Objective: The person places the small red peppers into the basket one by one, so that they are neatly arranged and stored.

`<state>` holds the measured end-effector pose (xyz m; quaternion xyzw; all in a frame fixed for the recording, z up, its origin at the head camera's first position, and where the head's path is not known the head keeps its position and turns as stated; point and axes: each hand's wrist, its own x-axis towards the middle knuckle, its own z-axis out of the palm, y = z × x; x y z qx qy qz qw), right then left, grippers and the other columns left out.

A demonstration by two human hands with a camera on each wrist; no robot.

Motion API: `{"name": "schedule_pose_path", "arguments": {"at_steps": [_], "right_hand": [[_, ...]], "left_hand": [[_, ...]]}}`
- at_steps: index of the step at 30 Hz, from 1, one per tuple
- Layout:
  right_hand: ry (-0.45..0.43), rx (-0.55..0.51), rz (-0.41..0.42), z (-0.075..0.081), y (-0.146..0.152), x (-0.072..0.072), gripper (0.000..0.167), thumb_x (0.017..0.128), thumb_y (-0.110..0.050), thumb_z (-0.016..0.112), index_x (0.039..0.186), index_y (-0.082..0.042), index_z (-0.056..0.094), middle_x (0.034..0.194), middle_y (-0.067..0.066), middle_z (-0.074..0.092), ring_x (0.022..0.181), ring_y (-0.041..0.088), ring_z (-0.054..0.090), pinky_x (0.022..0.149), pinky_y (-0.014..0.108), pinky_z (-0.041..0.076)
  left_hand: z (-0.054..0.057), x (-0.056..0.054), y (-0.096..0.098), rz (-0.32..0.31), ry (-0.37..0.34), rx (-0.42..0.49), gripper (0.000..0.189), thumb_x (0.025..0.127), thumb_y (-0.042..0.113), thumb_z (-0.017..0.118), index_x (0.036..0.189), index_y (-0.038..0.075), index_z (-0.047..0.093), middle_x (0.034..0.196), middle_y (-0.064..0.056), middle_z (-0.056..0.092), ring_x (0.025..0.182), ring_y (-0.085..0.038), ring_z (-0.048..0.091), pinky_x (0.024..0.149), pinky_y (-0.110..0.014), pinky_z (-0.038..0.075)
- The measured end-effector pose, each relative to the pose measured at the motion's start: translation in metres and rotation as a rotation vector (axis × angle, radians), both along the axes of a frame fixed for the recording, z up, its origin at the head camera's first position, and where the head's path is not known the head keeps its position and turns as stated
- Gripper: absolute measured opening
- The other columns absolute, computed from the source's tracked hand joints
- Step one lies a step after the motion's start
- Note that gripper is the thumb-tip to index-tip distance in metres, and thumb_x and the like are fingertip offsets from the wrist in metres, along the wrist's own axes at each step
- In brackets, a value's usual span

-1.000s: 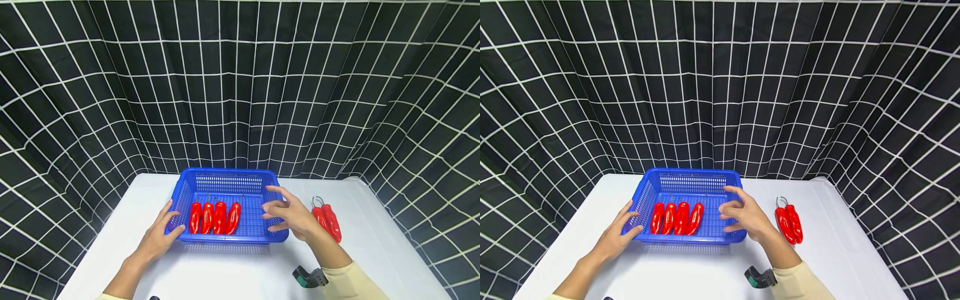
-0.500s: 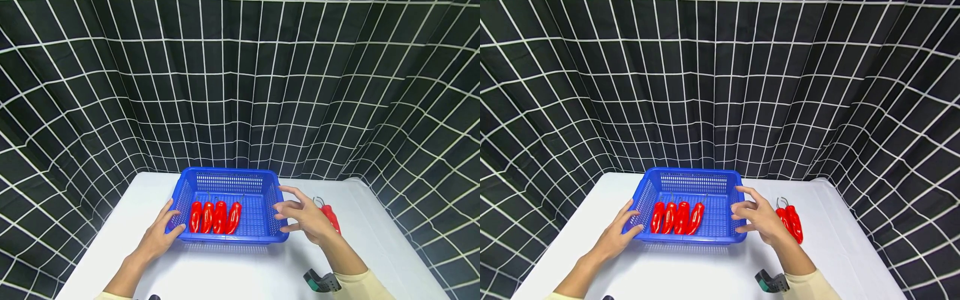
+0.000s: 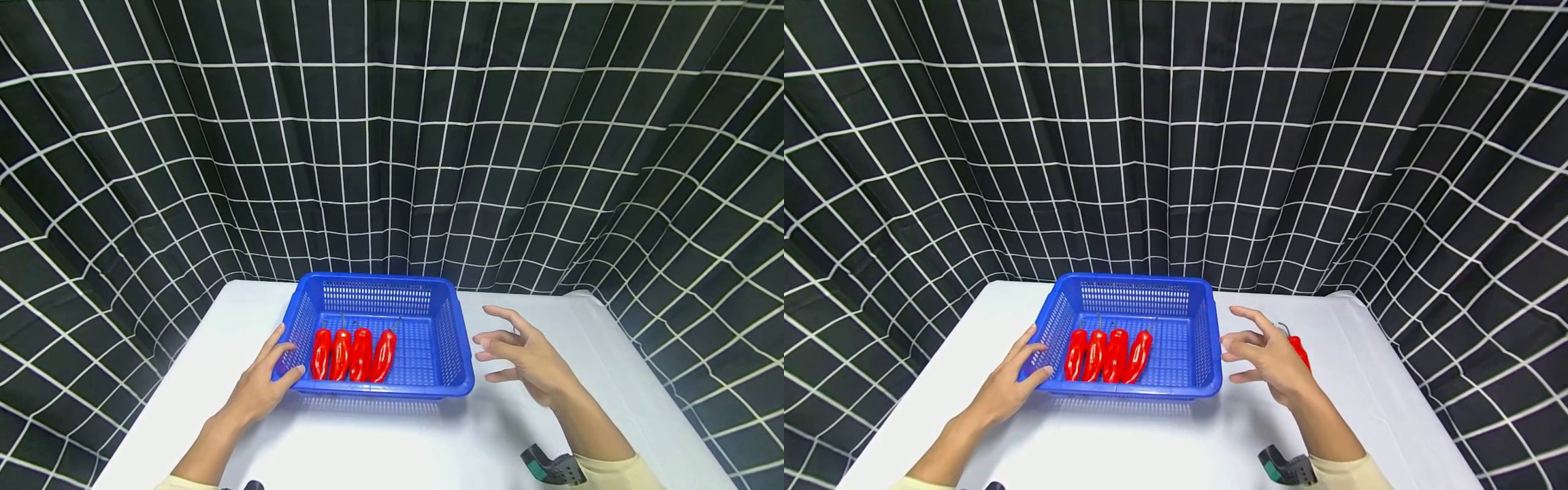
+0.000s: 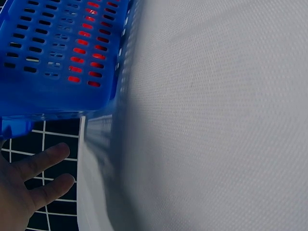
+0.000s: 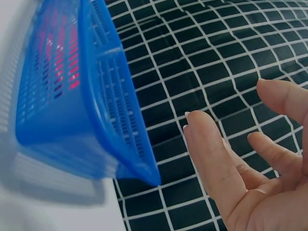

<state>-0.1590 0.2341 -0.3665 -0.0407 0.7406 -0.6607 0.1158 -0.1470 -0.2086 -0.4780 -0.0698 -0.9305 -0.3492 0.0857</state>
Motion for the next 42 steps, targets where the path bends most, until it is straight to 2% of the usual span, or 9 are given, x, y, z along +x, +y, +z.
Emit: {"name": "schedule_pose_path", "arguments": {"at_steps": [4, 10, 20, 25, 30, 34, 42], "right_hand": [[0.010, -0.004, 0.004, 0.000, 0.009, 0.002, 0.072, 0.089, -0.015, 0.070, 0.149, -0.017, 0.030, 0.119, 0.022, 0.060, 0.097, 0.036, 0.064, 0.069, 0.054, 0.055], [0.045, 0.062, -0.023, -0.003, 0.021, 0.003, 0.073, 0.089, -0.018, 0.070, 0.150, -0.016, 0.028, 0.124, 0.028, 0.056, 0.097, 0.037, 0.064, 0.068, 0.055, 0.055], [0.050, 0.090, -0.057, -0.005, 0.044, 0.002, 0.072, 0.090, -0.018, 0.069, 0.149, -0.017, 0.029, 0.123, 0.026, 0.056, 0.093, 0.030, 0.067, 0.070, 0.053, 0.055], [0.046, 0.126, -0.054, -0.007, 0.053, 0.002, 0.073, 0.089, -0.018, 0.070, 0.149, -0.017, 0.028, 0.128, 0.030, 0.051, 0.101, 0.036, 0.062, 0.070, 0.053, 0.055], [0.045, 0.160, -0.057, -0.010, 0.060, 0.002, 0.078, 0.087, -0.023, 0.072, 0.150, -0.017, 0.026, 0.133, 0.031, 0.047, 0.117, 0.048, 0.047, 0.071, 0.052, 0.055], [0.055, 0.170, -0.050, -0.011, 0.067, 0.002, 0.080, 0.086, -0.024, 0.073, 0.150, -0.017, 0.025, 0.135, 0.032, 0.043, 0.124, 0.053, 0.037, 0.071, 0.052, 0.055], [0.104, 0.226, -0.062, -0.015, 0.087, -0.003, 0.081, 0.088, -0.024, 0.072, 0.151, -0.016, 0.023, 0.137, 0.033, 0.041, 0.118, 0.051, 0.047, 0.070, 0.049, 0.056]], "left_hand": [[0.000, 0.000, 0.000, -0.001, -0.003, -0.005, 0.049, 0.093, 0.044, 0.058, 0.132, 0.015, 0.054, 0.159, -0.004, 0.016, 0.137, -0.043, 0.028, 0.096, -0.069, 0.031], [0.001, 0.000, 0.000, -0.002, 0.004, -0.012, 0.049, 0.093, 0.043, 0.059, 0.131, 0.013, 0.054, 0.159, -0.006, 0.016, 0.137, -0.043, 0.027, 0.097, -0.068, 0.031], [0.002, 0.001, 0.000, -0.004, 0.005, -0.017, 0.049, 0.093, 0.043, 0.059, 0.132, 0.012, 0.054, 0.159, -0.007, 0.016, 0.137, -0.043, 0.027, 0.097, -0.068, 0.031], [0.002, 0.001, 0.000, -0.008, 0.008, -0.015, 0.049, 0.093, 0.042, 0.059, 0.132, 0.012, 0.054, 0.159, -0.007, 0.017, 0.137, -0.043, 0.027, 0.096, -0.068, 0.031], [0.003, 0.001, 0.000, -0.007, 0.014, -0.015, 0.049, 0.093, 0.042, 0.059, 0.132, 0.012, 0.054, 0.159, -0.007, 0.017, 0.137, -0.043, 0.028, 0.096, -0.068, 0.031], [0.003, 0.001, 0.000, -0.009, 0.016, -0.014, 0.050, 0.093, 0.044, 0.059, 0.132, 0.012, 0.054, 0.159, -0.006, 0.017, 0.137, -0.043, 0.028, 0.096, -0.069, 0.031], [0.002, 0.001, 0.000, -0.012, 0.021, -0.006, 0.049, 0.093, 0.043, 0.059, 0.131, 0.012, 0.055, 0.159, -0.007, 0.018, 0.137, -0.043, 0.028, 0.096, -0.068, 0.031]]}}
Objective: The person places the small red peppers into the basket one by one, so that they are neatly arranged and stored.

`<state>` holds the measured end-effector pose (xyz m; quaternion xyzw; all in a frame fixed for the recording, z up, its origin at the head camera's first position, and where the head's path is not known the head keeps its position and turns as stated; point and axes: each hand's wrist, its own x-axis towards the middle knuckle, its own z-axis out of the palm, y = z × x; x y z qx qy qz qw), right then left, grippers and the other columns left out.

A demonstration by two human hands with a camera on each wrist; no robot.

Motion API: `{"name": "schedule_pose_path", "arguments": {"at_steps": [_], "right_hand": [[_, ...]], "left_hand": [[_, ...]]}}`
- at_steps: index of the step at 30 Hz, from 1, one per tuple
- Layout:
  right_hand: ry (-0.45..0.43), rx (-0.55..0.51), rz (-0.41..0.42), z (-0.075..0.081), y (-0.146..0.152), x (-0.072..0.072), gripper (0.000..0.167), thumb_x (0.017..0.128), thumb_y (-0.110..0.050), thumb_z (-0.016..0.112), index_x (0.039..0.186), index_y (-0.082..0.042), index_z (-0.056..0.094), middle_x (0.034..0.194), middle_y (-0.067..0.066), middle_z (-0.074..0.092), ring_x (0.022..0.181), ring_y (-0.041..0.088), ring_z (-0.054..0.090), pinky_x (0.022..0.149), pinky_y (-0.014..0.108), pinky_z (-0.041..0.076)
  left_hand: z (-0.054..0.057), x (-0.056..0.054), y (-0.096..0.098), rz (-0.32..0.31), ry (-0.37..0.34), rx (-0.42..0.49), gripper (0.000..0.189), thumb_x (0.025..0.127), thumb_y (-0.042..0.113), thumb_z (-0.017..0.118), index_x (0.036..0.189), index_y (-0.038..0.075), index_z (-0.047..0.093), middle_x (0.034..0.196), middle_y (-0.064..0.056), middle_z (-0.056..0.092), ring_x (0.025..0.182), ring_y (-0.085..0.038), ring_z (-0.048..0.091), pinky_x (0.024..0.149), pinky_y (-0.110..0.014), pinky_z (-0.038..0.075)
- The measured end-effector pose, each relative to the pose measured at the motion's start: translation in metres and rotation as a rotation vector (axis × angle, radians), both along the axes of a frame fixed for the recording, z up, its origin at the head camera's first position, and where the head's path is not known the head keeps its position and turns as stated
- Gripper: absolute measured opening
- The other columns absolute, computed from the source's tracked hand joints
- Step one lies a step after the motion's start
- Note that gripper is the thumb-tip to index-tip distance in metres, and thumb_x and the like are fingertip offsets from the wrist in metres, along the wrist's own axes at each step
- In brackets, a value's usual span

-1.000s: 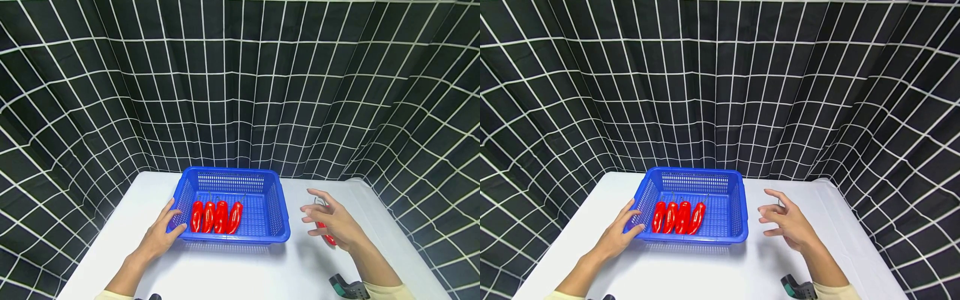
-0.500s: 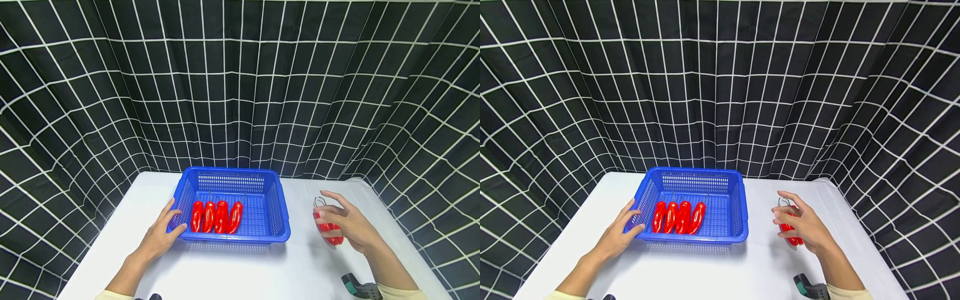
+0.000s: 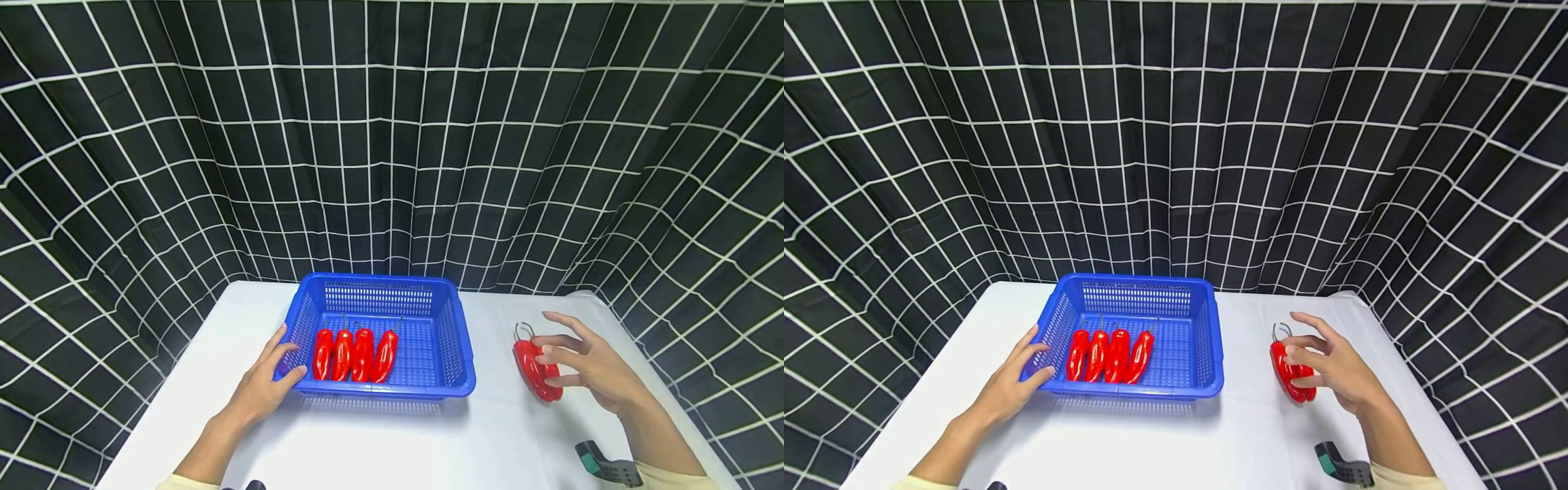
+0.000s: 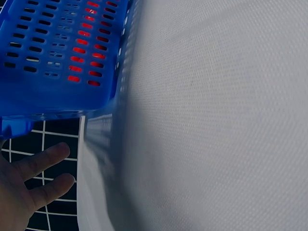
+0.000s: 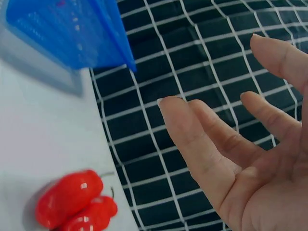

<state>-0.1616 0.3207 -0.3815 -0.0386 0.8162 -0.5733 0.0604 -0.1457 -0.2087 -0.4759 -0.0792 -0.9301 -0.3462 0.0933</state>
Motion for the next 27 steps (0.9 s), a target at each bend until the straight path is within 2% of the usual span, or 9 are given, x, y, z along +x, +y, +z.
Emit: {"name": "schedule_pose_path", "arguments": {"at_steps": [7, 13, 17, 27], "right_hand": [[-0.007, 0.019, -0.020, -0.008, 0.017, -0.005, 0.085, 0.088, -0.027, 0.071, 0.153, -0.015, 0.018, 0.140, 0.032, 0.037, 0.119, 0.051, 0.046, 0.071, 0.049, 0.056], [0.021, 0.074, -0.041, -0.016, 0.028, -0.012, 0.082, 0.089, -0.027, 0.070, 0.152, -0.011, 0.020, 0.135, 0.035, 0.041, 0.109, 0.047, 0.056, 0.069, 0.048, 0.057], [0.039, 0.104, -0.057, -0.021, 0.033, -0.016, 0.081, 0.090, -0.027, 0.070, 0.151, -0.008, 0.021, 0.133, 0.037, 0.041, 0.107, 0.047, 0.057, 0.067, 0.047, 0.057], [-0.008, 0.118, -0.088, -0.039, 0.046, -0.025, 0.085, 0.089, -0.031, 0.071, 0.152, -0.008, 0.019, 0.135, 0.037, 0.040, 0.107, 0.045, 0.058, 0.072, 0.051, 0.055]], "left_hand": [[-0.001, -0.001, 0.000, 0.003, -0.010, 0.002, 0.050, 0.093, 0.045, 0.058, 0.132, 0.013, 0.054, 0.159, -0.005, 0.017, 0.138, -0.042, 0.027, 0.097, -0.068, 0.031], [-0.001, -0.002, 0.000, 0.006, -0.015, 0.005, 0.049, 0.093, 0.045, 0.058, 0.131, 0.013, 0.055, 0.159, -0.005, 0.016, 0.138, -0.042, 0.027, 0.097, -0.069, 0.030], [-0.001, -0.001, 0.000, 0.006, -0.015, 0.010, 0.048, 0.094, 0.044, 0.058, 0.131, 0.014, 0.055, 0.159, -0.004, 0.016, 0.137, -0.043, 0.028, 0.097, -0.069, 0.031], [0.001, 0.000, 0.001, 0.006, -0.020, 0.010, 0.049, 0.093, 0.044, 0.058, 0.131, 0.014, 0.054, 0.159, -0.005, 0.016, 0.137, -0.043, 0.027, 0.096, -0.070, 0.030]]}}
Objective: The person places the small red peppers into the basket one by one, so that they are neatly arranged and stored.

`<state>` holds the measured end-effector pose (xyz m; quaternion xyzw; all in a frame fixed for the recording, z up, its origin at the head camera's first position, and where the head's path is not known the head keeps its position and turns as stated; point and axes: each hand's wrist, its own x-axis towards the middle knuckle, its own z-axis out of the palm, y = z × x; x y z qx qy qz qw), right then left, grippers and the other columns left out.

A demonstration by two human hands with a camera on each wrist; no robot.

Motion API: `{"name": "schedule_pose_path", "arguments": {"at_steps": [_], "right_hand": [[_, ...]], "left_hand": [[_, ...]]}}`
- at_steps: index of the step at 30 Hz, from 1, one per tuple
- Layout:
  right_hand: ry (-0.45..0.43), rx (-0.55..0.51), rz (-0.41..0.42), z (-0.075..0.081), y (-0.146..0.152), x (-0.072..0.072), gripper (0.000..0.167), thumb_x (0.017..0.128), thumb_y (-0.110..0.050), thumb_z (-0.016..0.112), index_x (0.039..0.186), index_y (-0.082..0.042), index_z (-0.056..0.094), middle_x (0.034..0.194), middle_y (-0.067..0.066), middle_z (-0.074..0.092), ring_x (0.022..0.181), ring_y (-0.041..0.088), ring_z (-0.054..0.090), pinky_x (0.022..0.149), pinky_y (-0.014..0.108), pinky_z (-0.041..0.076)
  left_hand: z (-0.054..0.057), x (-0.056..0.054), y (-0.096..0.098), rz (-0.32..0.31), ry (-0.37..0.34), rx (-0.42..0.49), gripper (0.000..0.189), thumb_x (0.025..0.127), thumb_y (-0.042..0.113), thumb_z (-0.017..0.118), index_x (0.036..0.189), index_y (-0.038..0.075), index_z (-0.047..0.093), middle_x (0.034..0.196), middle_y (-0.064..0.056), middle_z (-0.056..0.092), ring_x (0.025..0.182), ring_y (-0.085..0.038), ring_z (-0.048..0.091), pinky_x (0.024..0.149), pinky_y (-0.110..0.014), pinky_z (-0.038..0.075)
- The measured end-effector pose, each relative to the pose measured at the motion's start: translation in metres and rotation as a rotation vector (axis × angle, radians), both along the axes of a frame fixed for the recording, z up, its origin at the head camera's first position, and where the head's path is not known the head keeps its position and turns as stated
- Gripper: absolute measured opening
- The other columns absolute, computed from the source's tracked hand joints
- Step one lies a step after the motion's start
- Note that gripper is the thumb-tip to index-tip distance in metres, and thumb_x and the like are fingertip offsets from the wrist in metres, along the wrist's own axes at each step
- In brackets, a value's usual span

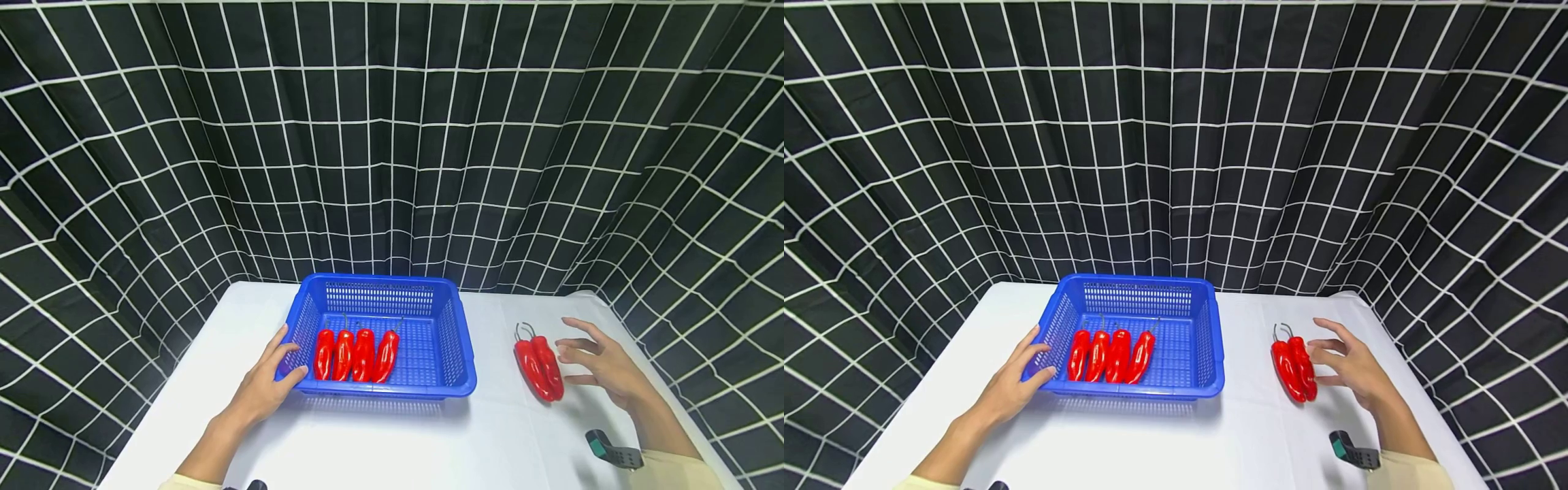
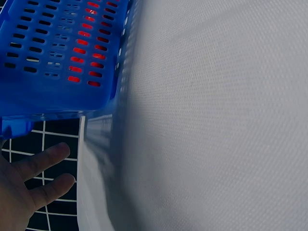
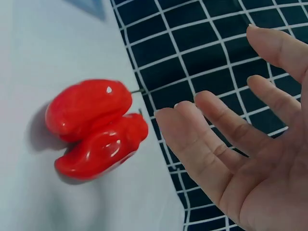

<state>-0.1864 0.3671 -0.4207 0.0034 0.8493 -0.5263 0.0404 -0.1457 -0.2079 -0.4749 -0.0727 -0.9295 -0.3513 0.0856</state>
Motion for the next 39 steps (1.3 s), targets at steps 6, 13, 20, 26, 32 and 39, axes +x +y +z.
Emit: {"name": "schedule_pose_path", "arguments": {"at_steps": [6, 13, 20, 26, 32, 39], "right_hand": [[-0.045, 0.031, 0.004, -0.007, 0.005, -0.006, 0.086, 0.089, -0.034, 0.070, 0.152, -0.008, 0.018, 0.134, 0.038, 0.040, 0.109, 0.046, 0.056, 0.071, 0.049, 0.056], [-0.098, 0.051, -0.005, -0.017, 0.011, -0.012, 0.090, 0.087, -0.038, 0.071, 0.153, -0.007, 0.018, 0.136, 0.037, 0.039, 0.114, 0.049, 0.052, 0.074, 0.049, 0.056], [-0.135, 0.068, -0.040, -0.031, 0.018, -0.017, 0.089, 0.088, -0.036, 0.070, 0.153, -0.006, 0.017, 0.137, 0.038, 0.039, 0.109, 0.046, 0.056, 0.073, 0.048, 0.056], [-0.178, 0.096, -0.074, -0.039, 0.019, -0.020, 0.093, 0.087, -0.038, 0.071, 0.152, -0.005, 0.015, 0.137, 0.038, 0.037, 0.110, 0.048, 0.055, 0.075, 0.049, 0.055], [-0.206, 0.108, -0.087, -0.047, 0.020, -0.026, 0.090, 0.087, -0.038, 0.070, 0.152, -0.003, 0.017, 0.136, 0.039, 0.036, 0.114, 0.050, 0.050, 0.075, 0.048, 0.055], [-0.244, 0.123, -0.097, -0.055, 0.021, -0.029, 0.090, 0.087, -0.038, 0.071, 0.152, -0.004, 0.018, 0.136, 0.039, 0.034, 0.114, 0.050, 0.051, 0.074, 0.048, 0.056]], "left_hand": [[-0.001, 0.001, 0.000, -0.001, 0.005, 0.005, 0.049, 0.094, 0.044, 0.058, 0.131, 0.013, 0.055, 0.159, -0.005, 0.017, 0.137, -0.043, 0.028, 0.097, -0.069, 0.030], [-0.002, 0.001, 0.000, 0.000, 0.005, 0.004, 0.049, 0.094, 0.044, 0.058, 0.131, 0.013, 0.054, 0.159, -0.005, 0.017, 0.137, -0.043, 0.027, 0.097, -0.069, 0.030], [0.000, 0.001, 0.001, 0.001, 0.003, 0.002, 0.049, 0.094, 0.044, 0.058, 0.131, 0.013, 0.054, 0.159, -0.006, 0.017, 0.137, -0.043, 0.028, 0.097, -0.069, 0.030], [-0.001, 0.000, 0.000, -0.001, 0.006, -0.004, 0.050, 0.094, 0.045, 0.058, 0.132, 0.013, 0.054, 0.159, -0.006, 0.017, 0.137, -0.043, 0.028, 0.097, -0.069, 0.030], [-0.001, 0.000, 0.000, -0.003, 0.007, 0.001, 0.050, 0.093, 0.044, 0.059, 0.131, 0.013, 0.054, 0.159, -0.005, 0.017, 0.137, -0.042, 0.028, 0.097, -0.068, 0.030], [-0.001, 0.000, 0.000, 0.000, 0.004, -0.001, 0.049, 0.093, 0.044, 0.058, 0.131, 0.014, 0.054, 0.159, -0.006, 0.017, 0.137, -0.043, 0.028, 0.097, -0.069, 0.030]]}}
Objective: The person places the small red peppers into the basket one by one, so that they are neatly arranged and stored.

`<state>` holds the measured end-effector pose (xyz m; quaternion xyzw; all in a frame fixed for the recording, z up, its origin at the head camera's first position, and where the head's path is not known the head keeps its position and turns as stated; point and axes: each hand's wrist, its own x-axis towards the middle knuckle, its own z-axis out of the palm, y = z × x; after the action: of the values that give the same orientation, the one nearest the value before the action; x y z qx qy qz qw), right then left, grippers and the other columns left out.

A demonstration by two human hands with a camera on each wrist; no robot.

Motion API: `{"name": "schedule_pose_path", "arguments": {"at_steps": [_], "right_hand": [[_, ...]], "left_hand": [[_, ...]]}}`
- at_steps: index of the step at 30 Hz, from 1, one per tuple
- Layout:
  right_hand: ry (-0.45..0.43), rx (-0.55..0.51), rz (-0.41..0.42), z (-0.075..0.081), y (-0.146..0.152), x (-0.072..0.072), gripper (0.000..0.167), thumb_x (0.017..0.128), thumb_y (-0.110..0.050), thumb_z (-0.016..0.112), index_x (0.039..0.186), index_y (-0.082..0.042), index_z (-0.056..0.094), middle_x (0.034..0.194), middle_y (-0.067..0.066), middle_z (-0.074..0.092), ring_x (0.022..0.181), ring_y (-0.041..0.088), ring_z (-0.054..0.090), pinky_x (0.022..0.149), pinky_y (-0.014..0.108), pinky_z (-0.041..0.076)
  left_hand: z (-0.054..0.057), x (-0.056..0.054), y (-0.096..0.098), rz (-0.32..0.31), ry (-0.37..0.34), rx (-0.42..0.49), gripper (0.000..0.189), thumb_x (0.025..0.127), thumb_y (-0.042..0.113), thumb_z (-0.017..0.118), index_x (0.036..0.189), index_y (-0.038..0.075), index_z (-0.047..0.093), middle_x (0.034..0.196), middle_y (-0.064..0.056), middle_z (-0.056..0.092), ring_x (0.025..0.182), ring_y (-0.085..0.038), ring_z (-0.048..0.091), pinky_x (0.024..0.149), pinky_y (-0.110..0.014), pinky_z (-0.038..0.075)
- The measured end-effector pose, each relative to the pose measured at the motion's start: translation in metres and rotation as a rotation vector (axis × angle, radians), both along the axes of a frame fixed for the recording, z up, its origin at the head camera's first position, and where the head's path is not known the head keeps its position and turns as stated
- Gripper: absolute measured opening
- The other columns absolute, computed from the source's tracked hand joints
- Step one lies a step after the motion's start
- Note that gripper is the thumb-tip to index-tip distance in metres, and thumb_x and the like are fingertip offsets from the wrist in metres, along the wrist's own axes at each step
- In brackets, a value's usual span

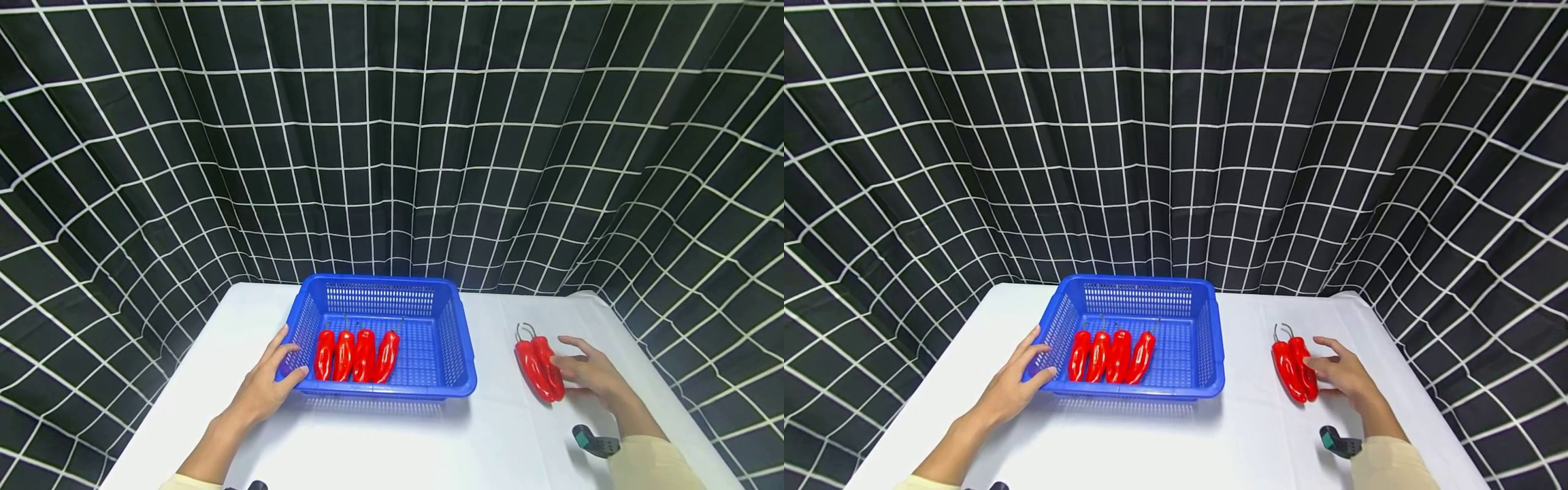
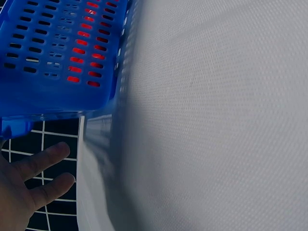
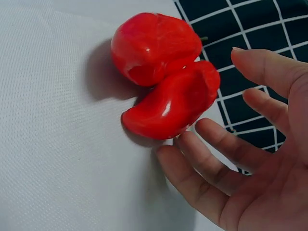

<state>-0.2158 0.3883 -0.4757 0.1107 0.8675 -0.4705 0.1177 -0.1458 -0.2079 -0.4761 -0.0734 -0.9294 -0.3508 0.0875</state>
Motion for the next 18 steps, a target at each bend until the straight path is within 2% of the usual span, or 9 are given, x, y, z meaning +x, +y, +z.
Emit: {"name": "schedule_pose_path", "arguments": {"at_steps": [8, 18], "right_hand": [[-0.037, -0.028, -0.025, -0.006, 0.001, -0.006, 0.087, 0.087, -0.033, 0.072, 0.151, -0.003, 0.020, 0.132, 0.037, 0.036, 0.112, 0.049, 0.052, 0.074, 0.046, 0.056], [-0.028, 0.043, -0.013, -0.008, 0.000, -0.014, 0.084, 0.086, -0.028, 0.073, 0.148, -0.002, 0.025, 0.126, 0.037, 0.040, 0.104, 0.046, 0.057, 0.072, 0.043, 0.057]], "left_hand": [[0.000, 0.000, 0.000, 0.000, 0.004, 0.004, 0.048, 0.093, 0.043, 0.059, 0.131, 0.013, 0.055, 0.159, -0.005, 0.017, 0.137, -0.043, 0.028, 0.098, -0.068, 0.030], [0.001, 0.000, 0.000, 0.004, 0.000, -0.001, 0.048, 0.094, 0.043, 0.058, 0.131, 0.013, 0.055, 0.159, -0.005, 0.017, 0.137, -0.043, 0.027, 0.098, -0.068, 0.029]]}}
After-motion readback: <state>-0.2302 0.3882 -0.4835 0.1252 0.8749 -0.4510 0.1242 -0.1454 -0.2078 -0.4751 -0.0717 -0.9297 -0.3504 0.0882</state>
